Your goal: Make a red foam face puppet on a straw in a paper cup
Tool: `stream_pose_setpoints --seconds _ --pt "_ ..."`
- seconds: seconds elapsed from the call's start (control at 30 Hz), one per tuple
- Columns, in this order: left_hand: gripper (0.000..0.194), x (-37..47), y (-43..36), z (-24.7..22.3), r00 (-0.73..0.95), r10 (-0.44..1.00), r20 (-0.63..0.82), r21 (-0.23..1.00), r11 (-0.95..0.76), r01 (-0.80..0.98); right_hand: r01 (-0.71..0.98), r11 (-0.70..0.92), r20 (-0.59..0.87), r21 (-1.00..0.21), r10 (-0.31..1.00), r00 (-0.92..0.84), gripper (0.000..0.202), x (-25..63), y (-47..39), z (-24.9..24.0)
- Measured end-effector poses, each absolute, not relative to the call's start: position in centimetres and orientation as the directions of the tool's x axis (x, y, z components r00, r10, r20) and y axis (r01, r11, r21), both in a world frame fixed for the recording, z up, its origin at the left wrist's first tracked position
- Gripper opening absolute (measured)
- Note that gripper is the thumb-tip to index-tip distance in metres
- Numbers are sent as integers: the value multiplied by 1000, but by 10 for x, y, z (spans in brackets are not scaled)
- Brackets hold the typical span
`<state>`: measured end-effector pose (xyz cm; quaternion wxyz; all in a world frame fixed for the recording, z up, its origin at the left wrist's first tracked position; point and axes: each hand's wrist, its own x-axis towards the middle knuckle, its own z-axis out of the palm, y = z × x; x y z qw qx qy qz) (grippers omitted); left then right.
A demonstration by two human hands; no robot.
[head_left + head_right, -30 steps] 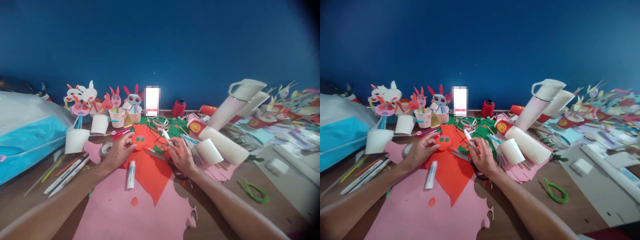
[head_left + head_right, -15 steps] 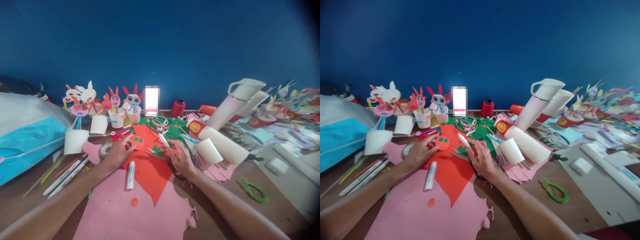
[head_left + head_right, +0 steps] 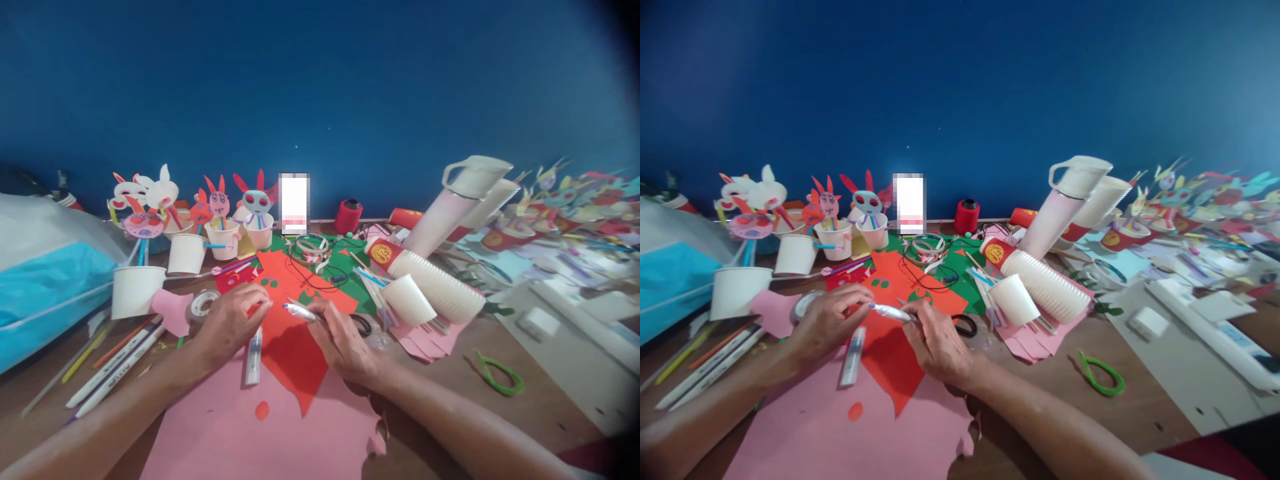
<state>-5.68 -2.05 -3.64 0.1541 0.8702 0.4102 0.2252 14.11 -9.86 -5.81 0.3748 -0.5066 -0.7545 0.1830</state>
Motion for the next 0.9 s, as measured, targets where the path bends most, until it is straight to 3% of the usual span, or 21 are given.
stream_pose_setpoints --seconds 0.13,0.2,0.27,0.47,0.6,0.9 --pt "26 -59 -21 -37 552 803 226 506 -581 638 713 306 347 -631 933 -94 17 161 -83 -50" --pt "31 -59 -21 -36 535 816 219 531 -560 636 794 226 373 -564 928 1 12 179 -70 -48" --pt "34 -59 -22 -34 511 833 209 554 -532 640 861 144 410 -488 909 81 18 197 -59 -49" --pt "35 -57 -23 -34 470 871 147 603 -455 655 949 58 357 -309 932 60 17 212 -50 -57" --pt "36 -56 -25 -36 457 883 110 633 -417 652 968 58 358 -245 933 34 16 207 -51 -62" --pt "37 -55 -25 -43 481 871 95 671 -413 616 924 233 433 -303 897 -84 23 217 -42 -77"
